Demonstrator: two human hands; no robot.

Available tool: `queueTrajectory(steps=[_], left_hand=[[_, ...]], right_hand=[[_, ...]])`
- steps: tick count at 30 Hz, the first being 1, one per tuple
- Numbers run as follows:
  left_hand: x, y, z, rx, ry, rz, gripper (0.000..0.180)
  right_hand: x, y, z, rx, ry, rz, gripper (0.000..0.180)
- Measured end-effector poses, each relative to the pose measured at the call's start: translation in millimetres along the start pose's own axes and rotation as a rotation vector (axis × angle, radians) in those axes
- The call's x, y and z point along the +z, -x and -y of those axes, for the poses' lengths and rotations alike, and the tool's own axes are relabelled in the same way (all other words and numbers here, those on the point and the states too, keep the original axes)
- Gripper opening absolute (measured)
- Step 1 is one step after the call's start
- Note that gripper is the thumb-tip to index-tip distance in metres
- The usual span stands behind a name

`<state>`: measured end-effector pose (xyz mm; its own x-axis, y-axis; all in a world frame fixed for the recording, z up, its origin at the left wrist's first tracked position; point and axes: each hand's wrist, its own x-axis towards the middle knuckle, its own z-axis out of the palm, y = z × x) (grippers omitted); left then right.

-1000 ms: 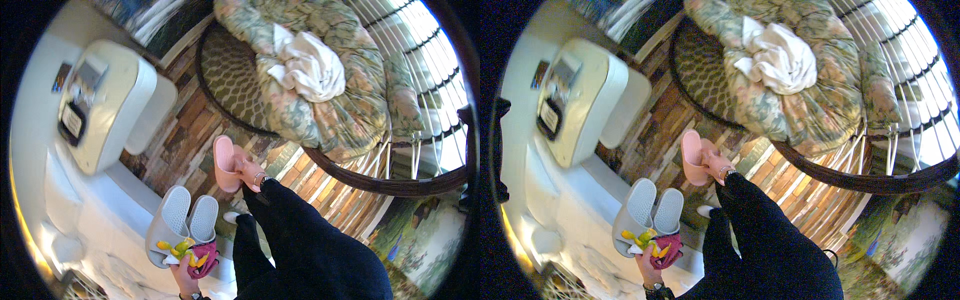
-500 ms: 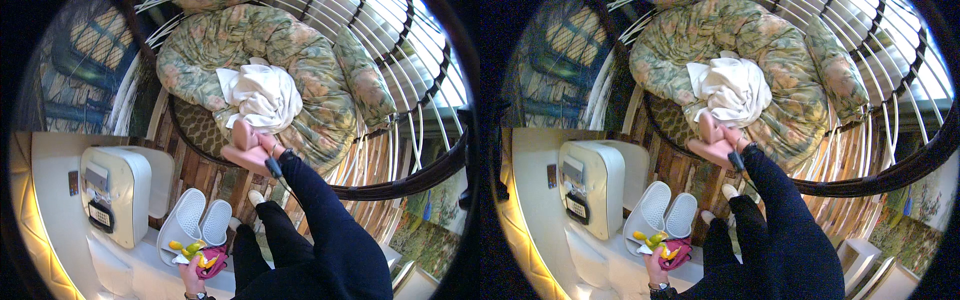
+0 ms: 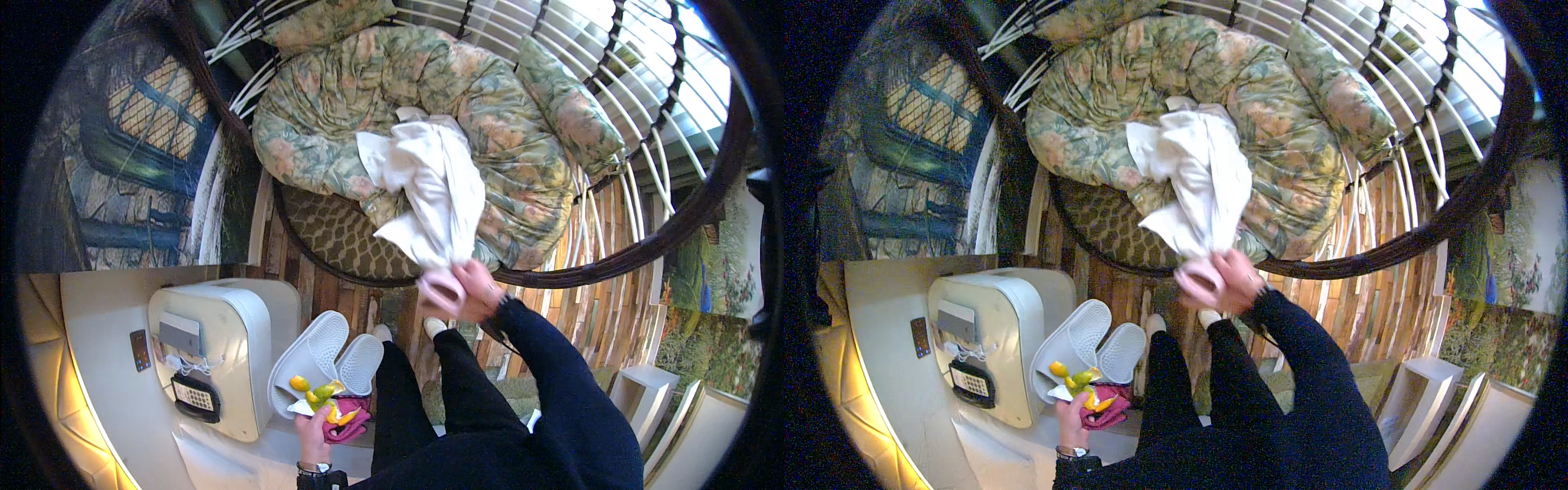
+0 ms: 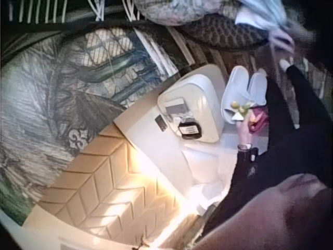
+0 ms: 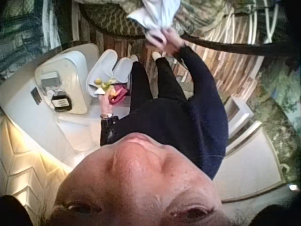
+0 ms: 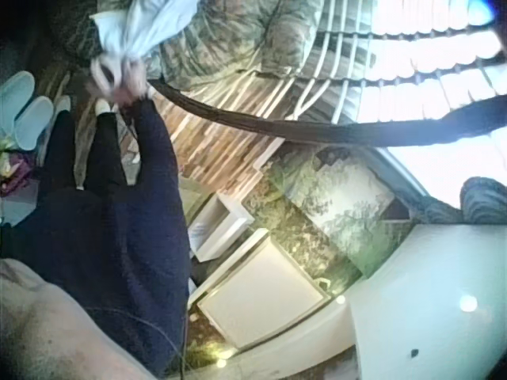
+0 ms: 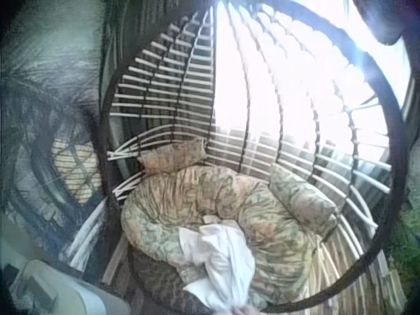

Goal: The person wipes multiple surfaces in a hotel room using a cloth, including a table, coffee table, bedside table, and window sill. They also pick up and move slippers and a towel during the cleaning process.

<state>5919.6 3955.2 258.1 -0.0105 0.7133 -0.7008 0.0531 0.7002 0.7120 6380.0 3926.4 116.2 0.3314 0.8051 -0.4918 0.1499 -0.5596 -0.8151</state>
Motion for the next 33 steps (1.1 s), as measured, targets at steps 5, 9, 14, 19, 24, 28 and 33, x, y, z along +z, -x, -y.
queueTrajectory(steps=[5, 9, 14, 19, 24, 28, 33], left_hand=[[-44, -13, -32, 0.087, -0.003, 0.006, 0.042], [-41, -26, -71, 0.112, -0.13, 0.103, 0.046], [-18, -50, -99, 0.186, -0.142, 0.189, 0.037], [8, -65, -102, 0.303, -0.065, 0.314, 0.035], [27, -54, -115, 0.284, -0.126, 0.345, 0.035], [31, -45, -122, 0.236, -0.238, 0.395, 0.031], [36, -42, -107, 0.223, -0.263, 0.512, 0.033]], right_hand=[[-35, 192, -10, 0.122, 0.645, 0.022, 0.037], [-75, 333, -7, 0.176, 0.367, -0.332, 0.025], [-109, 444, -42, 0.416, 0.52, -0.706, 0.025], [-116, 515, -127, 0.498, 0.5, -1.13, 0.021], [-120, 571, -189, 0.554, 0.395, -1.512, 0.024], [-160, 638, -198, 0.582, 0.428, -1.764, 0.027], [-164, 744, -161, 0.5, 0.518, -2.143, 0.034]])
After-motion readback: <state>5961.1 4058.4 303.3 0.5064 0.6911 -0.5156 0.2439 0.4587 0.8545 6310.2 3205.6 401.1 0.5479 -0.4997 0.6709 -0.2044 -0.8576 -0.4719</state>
